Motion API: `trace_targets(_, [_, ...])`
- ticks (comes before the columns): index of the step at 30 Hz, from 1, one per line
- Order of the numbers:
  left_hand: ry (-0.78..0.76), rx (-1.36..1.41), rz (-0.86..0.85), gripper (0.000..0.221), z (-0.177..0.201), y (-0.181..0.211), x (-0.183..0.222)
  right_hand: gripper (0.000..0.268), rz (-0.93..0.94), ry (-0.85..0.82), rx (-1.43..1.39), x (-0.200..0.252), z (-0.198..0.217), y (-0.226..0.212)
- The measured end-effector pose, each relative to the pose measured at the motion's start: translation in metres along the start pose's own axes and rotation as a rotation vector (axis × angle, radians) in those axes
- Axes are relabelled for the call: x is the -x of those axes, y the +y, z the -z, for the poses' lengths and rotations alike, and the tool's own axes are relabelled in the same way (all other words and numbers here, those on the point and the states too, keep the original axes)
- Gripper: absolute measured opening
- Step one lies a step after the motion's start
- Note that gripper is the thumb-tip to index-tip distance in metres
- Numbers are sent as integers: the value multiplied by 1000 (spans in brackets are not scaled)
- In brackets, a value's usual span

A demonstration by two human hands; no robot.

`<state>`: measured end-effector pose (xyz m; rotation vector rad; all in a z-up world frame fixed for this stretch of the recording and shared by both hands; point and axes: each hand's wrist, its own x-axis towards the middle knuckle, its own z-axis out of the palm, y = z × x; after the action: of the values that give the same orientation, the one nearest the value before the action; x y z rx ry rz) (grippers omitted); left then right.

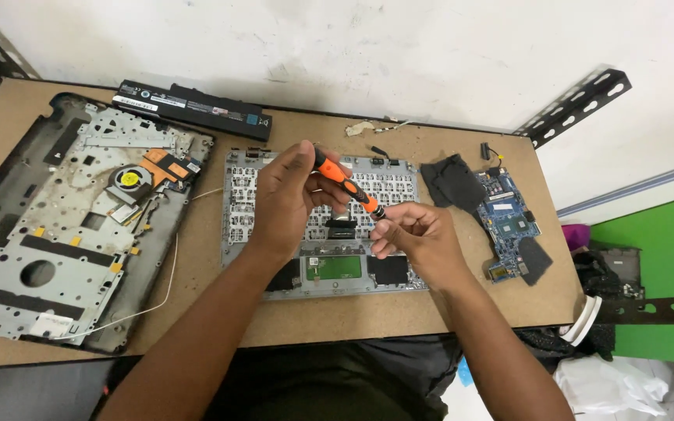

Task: Connecting internal cables and components inside a laptop using a screwdriver and hands.

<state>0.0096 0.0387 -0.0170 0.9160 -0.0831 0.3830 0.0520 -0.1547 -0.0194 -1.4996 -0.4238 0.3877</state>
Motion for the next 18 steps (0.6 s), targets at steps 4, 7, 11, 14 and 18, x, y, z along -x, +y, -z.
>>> trace_targets(4, [16,8,-4,43,-3,-1,1,13,-5,43,6,2,-1,2])
trace_targets(7, [40,-17,-25,44,-5,0,0,12,40,71,43,4,3,3])
trace_targets(11, [63,27,-34,43,-4,2,-1,10,81,80,173,12,15,-7])
trace_targets(14, [96,55,-41,41,-3,2,-2,11,89,126,262,21,33,-9])
trace_targets(18, [92,49,-58,36,-4,1,-1,9,97,265,353,30,60,2])
